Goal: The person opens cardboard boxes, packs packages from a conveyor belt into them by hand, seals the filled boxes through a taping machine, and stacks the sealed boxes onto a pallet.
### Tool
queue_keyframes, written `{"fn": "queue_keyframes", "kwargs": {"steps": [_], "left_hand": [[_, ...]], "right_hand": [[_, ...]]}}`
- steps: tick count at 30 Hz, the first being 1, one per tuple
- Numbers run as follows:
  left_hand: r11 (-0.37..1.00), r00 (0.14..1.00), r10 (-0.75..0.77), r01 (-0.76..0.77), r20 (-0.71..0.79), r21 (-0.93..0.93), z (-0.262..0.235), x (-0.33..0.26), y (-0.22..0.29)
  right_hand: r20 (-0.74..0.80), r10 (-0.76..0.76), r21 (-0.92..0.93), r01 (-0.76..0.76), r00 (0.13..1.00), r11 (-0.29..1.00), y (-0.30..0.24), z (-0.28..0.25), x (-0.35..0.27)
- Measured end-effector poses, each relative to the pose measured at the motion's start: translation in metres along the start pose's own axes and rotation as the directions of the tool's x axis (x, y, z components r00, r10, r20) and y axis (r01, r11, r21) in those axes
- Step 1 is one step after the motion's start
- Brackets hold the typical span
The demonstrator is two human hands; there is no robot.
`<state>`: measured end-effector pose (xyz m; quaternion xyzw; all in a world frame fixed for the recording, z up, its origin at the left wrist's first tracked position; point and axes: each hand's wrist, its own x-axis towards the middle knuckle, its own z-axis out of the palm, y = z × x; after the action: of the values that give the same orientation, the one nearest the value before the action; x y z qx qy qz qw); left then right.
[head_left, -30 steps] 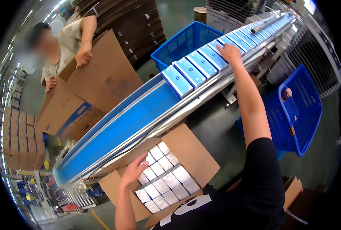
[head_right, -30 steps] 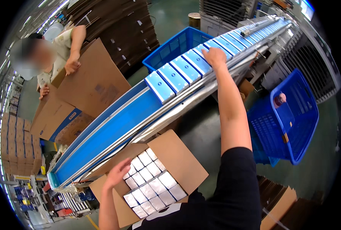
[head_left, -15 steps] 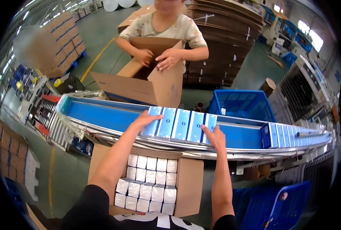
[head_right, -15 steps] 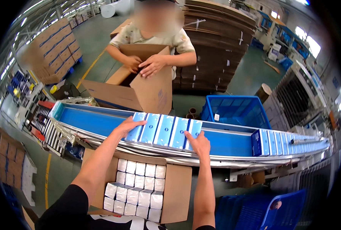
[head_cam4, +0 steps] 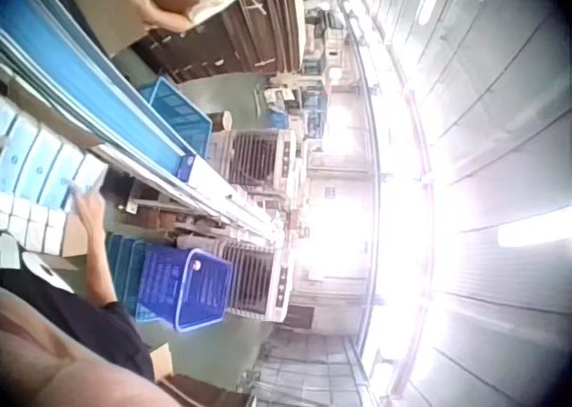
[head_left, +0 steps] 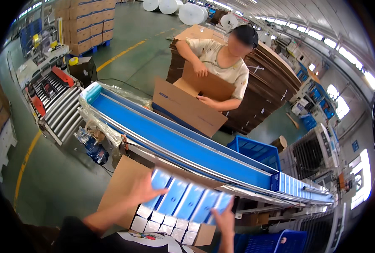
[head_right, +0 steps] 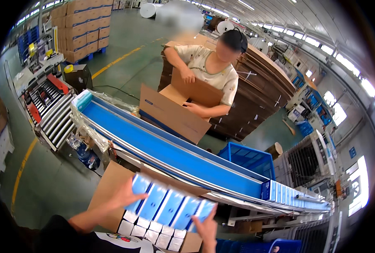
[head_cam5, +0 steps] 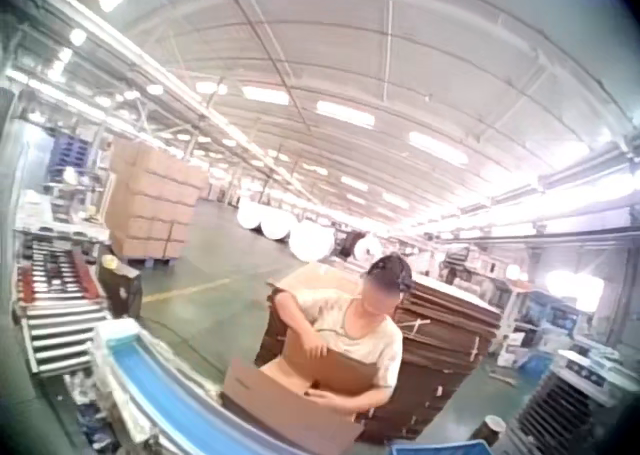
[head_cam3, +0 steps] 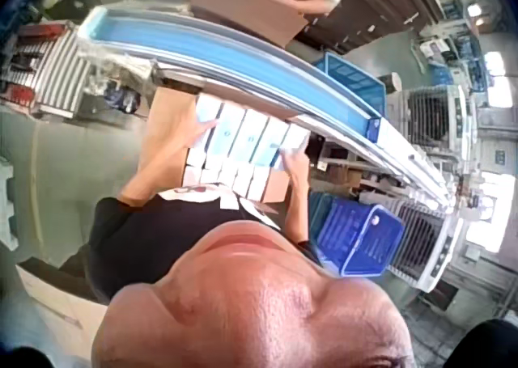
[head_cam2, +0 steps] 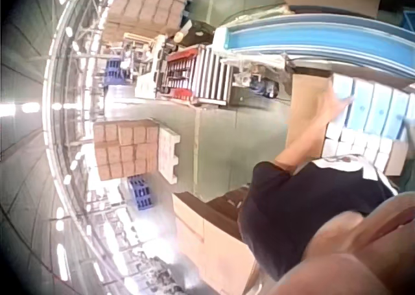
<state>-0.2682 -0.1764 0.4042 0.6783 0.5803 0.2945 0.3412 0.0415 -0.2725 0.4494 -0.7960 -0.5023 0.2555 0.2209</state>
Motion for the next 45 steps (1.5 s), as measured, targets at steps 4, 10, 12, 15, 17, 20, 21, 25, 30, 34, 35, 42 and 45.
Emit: {"fn": "queue_keyframes", "kwargs": {"steps": [4,10,12,15,17,20,21,25,30,34,35,42,45], "left_hand": [[0.893,0.849,-0.399,0.274,0.346,0.358,0.067,-0.015,-0.083],[0.866,0.699,-0.344,-0.021,0.627,0.499,0.105,0.048,-0.118],[0.823,0.542,-0.490,0.028,0.683,0.568,0.141,0.060,-0.179],[0.911,0.415,-0.241,-0.215,0.877,0.352,0.136,0.054,-0.095],[0.964,0.442,-0.163,-0.120,0.882,0.238,0.170,0.056,-0.158],[0.949,0.484,-0.169,-0.155,0.858,0.274,0.188,0.073,-0.158],[0.951,0.509,-0.181,-0.128,0.841,0.282,0.188,0.079,-0.170],[0.922,0.594,-0.343,0.066,0.728,0.381,0.194,0.076,-0.136],[0.915,0.699,-0.378,0.182,0.607,0.361,0.203,0.071,-0.048],[0.810,0.397,-0.585,0.332,0.707,0.483,0.207,0.090,-0.016],[0.824,0.422,-0.566,0.282,0.708,0.492,0.214,0.087,-0.004],[0.742,0.526,-0.510,-0.130,0.680,0.658,0.257,0.050,0.042],[0.725,0.571,-0.512,-0.114,0.642,0.679,0.251,0.044,0.035]], "right_hand": [[0.264,0.089,-0.354,0.010,0.960,0.935,0.061,0.106,0.014],[0.583,0.345,-0.623,0.132,0.736,0.771,0.041,0.143,0.084],[0.666,0.154,-0.439,0.217,0.730,0.872,0.051,0.188,0.106],[0.670,0.176,-0.441,0.196,0.721,0.876,0.157,0.221,0.122],[0.784,0.051,-0.258,0.250,0.618,0.933,0.053,0.187,0.103],[0.876,0.011,-0.222,0.384,0.482,0.896,0.120,0.216,0.147],[0.859,-0.015,-0.217,0.391,0.511,0.894,0.108,0.215,0.145],[0.784,0.021,-0.318,0.373,0.620,0.872,0.078,0.162,0.129],[0.749,-0.067,-0.217,0.340,0.659,0.915,0.106,0.091,0.107],[0.681,-0.442,0.308,0.320,0.584,0.896,0.149,0.058,0.121],[0.676,-0.527,0.464,0.259,0.515,0.847,0.156,0.018,0.135],[-0.722,-0.072,0.126,0.232,0.688,0.965,0.343,-0.286,0.272],[-0.685,0.233,-0.190,-0.478,0.691,0.858,0.399,-0.300,0.294]]}}
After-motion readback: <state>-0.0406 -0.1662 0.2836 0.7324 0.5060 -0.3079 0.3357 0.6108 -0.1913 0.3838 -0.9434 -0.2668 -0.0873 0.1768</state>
